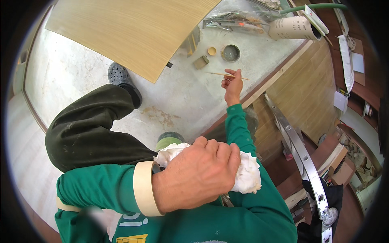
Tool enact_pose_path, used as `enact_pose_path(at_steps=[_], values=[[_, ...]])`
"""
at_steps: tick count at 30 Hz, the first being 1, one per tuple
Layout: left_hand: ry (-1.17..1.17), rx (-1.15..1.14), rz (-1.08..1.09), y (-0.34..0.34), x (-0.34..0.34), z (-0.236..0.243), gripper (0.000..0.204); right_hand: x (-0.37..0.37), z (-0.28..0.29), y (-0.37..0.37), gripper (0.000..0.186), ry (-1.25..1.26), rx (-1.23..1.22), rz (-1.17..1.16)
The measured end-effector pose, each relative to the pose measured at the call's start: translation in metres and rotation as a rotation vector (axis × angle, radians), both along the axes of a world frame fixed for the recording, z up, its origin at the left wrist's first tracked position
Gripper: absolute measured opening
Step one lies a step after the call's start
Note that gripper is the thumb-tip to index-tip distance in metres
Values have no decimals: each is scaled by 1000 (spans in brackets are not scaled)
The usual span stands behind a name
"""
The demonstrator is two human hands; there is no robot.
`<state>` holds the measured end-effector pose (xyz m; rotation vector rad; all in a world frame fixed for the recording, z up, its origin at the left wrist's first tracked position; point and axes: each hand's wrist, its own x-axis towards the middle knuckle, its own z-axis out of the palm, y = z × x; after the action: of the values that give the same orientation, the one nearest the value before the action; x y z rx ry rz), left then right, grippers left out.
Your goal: The person sits on the floor and applies a finish to a wooden board using a small brush. They repeatedly dip the brush into a container and wipe the board with a cloth between applications.
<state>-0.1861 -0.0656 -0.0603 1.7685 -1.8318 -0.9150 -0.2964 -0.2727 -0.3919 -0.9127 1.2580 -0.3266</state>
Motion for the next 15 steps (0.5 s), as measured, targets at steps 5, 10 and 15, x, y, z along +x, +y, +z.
enact_pose_path(at_steps=[5,10,15], values=[[26,30,15,1,2,-3,55,21,-15,22,45,48,-211,106],[36,32,2,1,4,-2,55,38,-26,35,34,77,-323,232],[28,32,9,3,6,-3,55,40,-26,37,33,121,-363,302]])
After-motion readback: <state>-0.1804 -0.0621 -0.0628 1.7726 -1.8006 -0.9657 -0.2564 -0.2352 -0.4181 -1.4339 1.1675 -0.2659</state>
